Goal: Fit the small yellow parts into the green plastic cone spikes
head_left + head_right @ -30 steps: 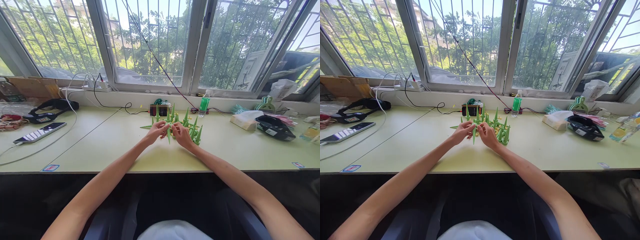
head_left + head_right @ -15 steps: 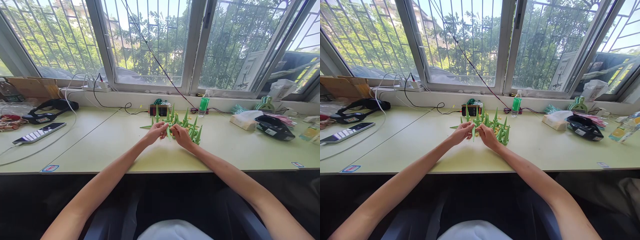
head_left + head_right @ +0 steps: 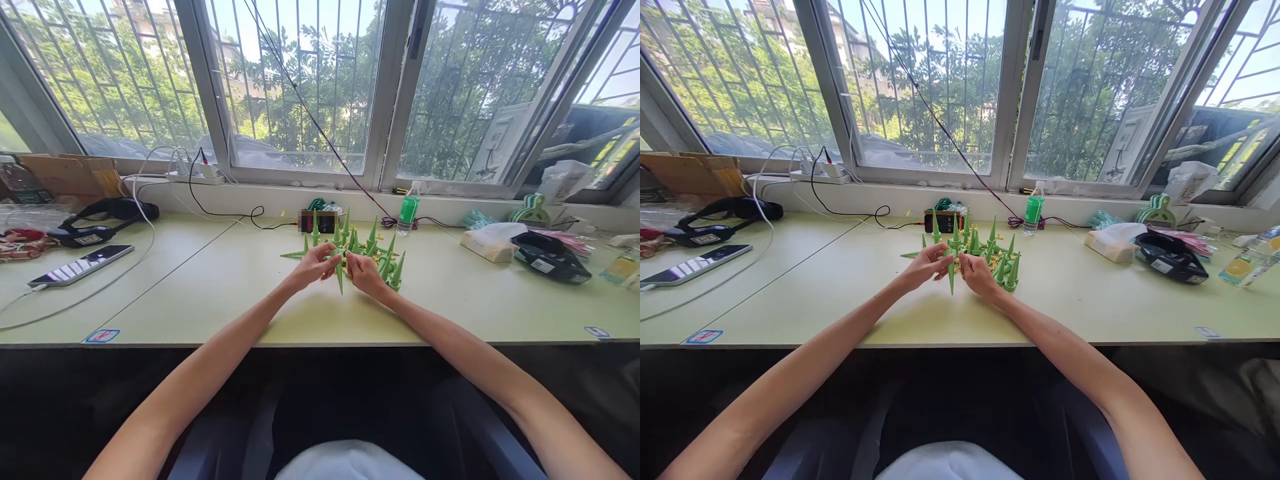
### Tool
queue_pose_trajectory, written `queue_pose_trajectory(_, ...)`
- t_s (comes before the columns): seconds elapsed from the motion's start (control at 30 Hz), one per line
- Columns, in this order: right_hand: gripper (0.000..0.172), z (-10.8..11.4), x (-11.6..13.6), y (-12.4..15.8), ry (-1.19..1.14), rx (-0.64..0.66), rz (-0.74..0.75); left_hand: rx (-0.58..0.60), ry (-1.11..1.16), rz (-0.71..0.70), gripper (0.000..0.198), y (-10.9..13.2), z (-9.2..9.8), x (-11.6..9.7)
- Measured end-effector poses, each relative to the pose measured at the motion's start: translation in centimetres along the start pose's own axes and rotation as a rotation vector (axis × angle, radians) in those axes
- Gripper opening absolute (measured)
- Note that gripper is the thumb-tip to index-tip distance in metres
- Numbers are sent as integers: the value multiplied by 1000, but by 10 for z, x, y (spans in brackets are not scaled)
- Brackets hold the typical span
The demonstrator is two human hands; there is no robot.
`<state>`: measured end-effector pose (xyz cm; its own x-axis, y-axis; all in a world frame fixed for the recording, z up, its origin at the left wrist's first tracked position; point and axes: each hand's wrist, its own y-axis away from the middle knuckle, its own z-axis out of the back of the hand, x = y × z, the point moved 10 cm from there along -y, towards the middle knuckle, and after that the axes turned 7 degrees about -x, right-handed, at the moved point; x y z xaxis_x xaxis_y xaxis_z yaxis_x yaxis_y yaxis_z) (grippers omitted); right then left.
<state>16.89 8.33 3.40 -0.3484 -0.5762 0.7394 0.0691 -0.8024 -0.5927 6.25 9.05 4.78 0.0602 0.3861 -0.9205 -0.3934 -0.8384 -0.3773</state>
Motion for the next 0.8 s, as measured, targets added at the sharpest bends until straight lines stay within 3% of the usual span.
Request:
queue_pose_trajectory(0.5, 62, -3, -12, -1, -76, -3, -67, -15, -21, -5, 43, 0, 1, 0)
queue_pose_trajectory(0.67, 63, -1, -6, -1, -67, -3, -70, -17, 32, 17, 42, -2, 3, 4)
queue_pose_trajectory(0.8, 59, -3, 6, 1, -17, 38, 10, -38, 114, 89, 42, -4, 4, 11)
